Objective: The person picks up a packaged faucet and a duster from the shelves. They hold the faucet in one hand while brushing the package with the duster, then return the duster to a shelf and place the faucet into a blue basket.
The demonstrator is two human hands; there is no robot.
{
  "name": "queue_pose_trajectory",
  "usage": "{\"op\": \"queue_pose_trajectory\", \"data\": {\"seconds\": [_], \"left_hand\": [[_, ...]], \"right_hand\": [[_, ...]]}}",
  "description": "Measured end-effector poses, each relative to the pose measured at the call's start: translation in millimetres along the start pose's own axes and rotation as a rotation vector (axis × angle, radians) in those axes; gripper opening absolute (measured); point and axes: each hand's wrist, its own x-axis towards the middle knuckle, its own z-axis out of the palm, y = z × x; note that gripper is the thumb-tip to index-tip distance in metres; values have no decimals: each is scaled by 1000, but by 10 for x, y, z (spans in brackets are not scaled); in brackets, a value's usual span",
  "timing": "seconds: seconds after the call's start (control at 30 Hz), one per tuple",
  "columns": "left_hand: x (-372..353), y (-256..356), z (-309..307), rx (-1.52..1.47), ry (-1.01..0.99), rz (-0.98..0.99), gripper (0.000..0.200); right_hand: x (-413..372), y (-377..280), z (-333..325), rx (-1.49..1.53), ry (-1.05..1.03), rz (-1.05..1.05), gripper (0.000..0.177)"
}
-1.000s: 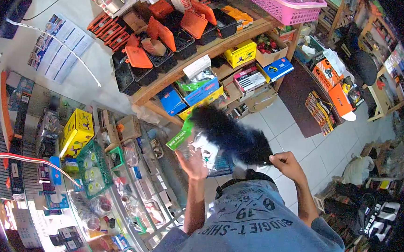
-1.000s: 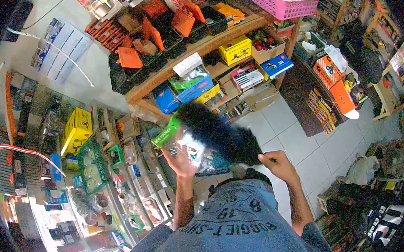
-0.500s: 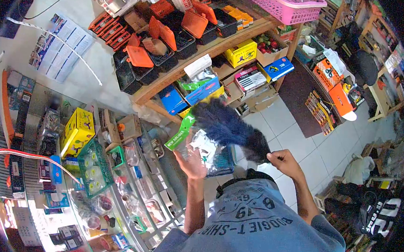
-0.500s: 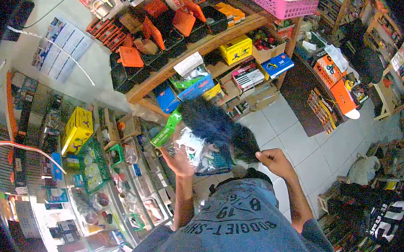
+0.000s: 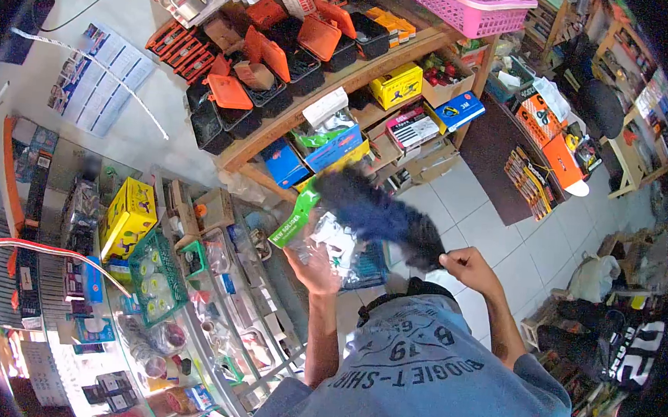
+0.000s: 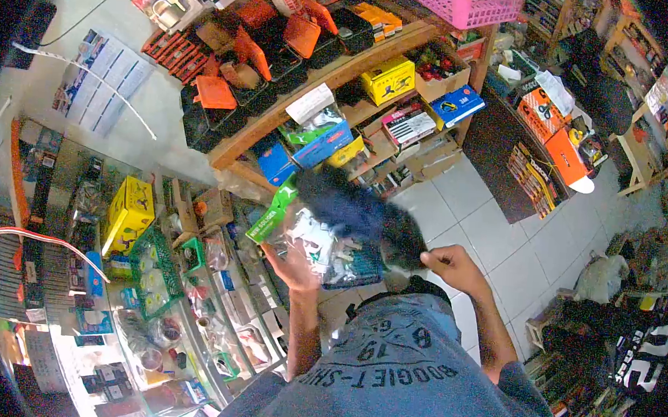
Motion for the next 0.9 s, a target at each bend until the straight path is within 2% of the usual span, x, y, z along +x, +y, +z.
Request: {"op": "queue_pose_trajectory", "data": {"seconds": [0.07,0.1,0.17,0.27,0.33,0.43,0.47,0.5,0.6,0.7,0.77,0.8,0.87,0.9], "left_hand": [[-33,40,37,-149,-130,-156,69],[-36,23,153,-45,3,-70,72],[-6,33,50,54,-46,-56,72],[42,-32,11,203,-18,12,72],[35,-44,108,150,-19,1,73],[87,-46,-26,103,134,-32,75],[70,-73,-48,61,99,-64,76],[16,-68,103,66,-53,-26,75],[-40,9,299,52,32,-110,73],[26,-13,-62,123,198,-128,74],[-11,-26,257,102,-58,-15,75],[-13,-14,244,102,-57,-14,75],[-29,11,158,267,201,-31,76],[3,-81,-111,257,-55,93,77]], "right_hand": [[-19,-29,-13,4,-71,-62,46],[-21,-31,1,-17,-38,-71,46],[-57,-35,16,-38,0,-75,47],[-89,-84,7,-18,-81,-55,46],[-70,-109,48,-7,-108,-51,46],[-76,-132,102,-58,7,-37,46],[-78,-151,88,-57,-52,-52,46],[-78,-171,83,-54,-111,-67,46],[-74,-278,140,-80,12,-44,44],[-53,-221,107,-168,-74,-77,42],[-45,-239,134,-184,-26,-59,42],[-48,-250,143,-200,24,-39,41],[-67,-283,141,-215,-40,-72,41],[-67,-297,146,-227,-100,-106,41]]}}
